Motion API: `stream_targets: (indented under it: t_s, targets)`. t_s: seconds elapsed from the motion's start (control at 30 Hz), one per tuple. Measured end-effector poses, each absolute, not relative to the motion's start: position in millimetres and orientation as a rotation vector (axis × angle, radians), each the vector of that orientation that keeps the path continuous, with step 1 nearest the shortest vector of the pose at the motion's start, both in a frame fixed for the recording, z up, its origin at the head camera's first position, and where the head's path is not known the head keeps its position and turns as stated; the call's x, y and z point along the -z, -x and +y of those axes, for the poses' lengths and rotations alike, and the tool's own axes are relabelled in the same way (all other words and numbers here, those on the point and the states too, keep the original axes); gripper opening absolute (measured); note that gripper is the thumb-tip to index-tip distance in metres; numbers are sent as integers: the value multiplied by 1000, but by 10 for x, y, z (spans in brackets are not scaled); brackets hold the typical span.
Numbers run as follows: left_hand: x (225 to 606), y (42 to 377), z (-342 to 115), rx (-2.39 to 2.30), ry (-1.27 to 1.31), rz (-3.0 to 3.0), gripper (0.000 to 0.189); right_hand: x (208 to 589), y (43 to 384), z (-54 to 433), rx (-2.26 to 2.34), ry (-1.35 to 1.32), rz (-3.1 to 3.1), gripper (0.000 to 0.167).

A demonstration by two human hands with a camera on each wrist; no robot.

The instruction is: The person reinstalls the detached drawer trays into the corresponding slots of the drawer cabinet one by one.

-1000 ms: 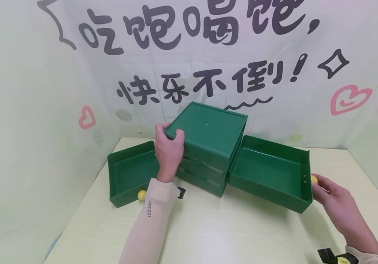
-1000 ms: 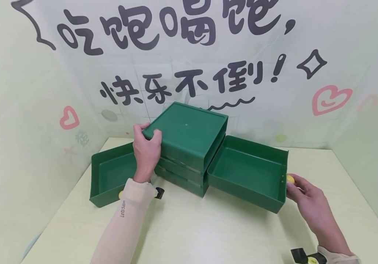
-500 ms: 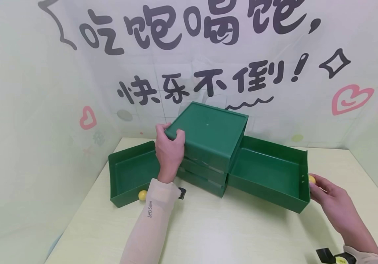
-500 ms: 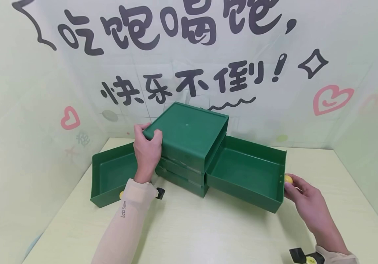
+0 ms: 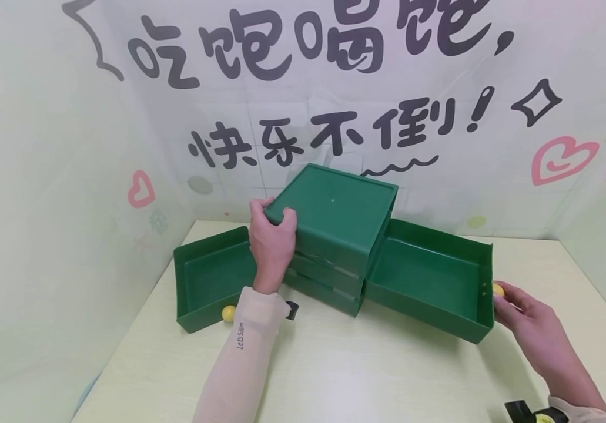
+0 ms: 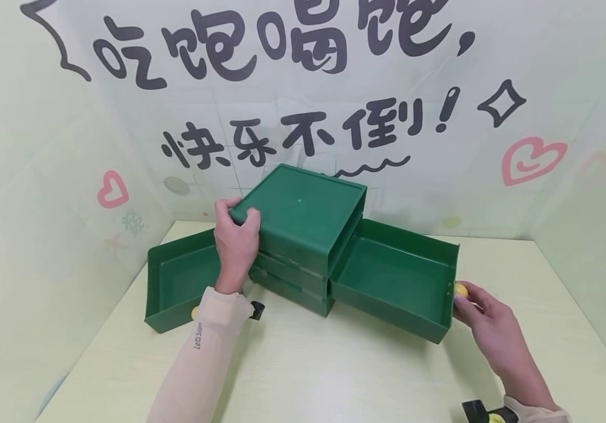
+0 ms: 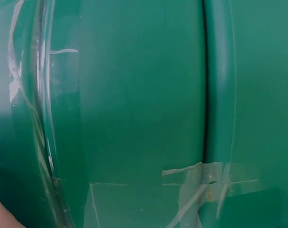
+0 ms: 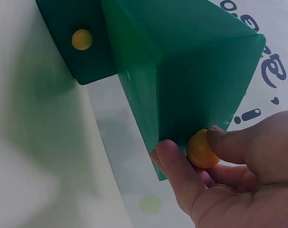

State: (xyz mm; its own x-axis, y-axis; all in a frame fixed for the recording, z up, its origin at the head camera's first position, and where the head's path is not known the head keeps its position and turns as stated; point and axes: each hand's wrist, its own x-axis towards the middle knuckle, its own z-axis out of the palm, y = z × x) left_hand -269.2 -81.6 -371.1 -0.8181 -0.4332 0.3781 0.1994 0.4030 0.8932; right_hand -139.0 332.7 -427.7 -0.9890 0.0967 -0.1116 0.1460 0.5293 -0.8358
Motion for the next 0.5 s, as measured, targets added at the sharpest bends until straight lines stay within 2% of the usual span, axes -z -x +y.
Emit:
stream_targets:
  t_s: [0.5]
  targets:
    - [3713,2702,-807,1434,-199,-2078,40,4270,1402,3335,1485,-205,2719,68]
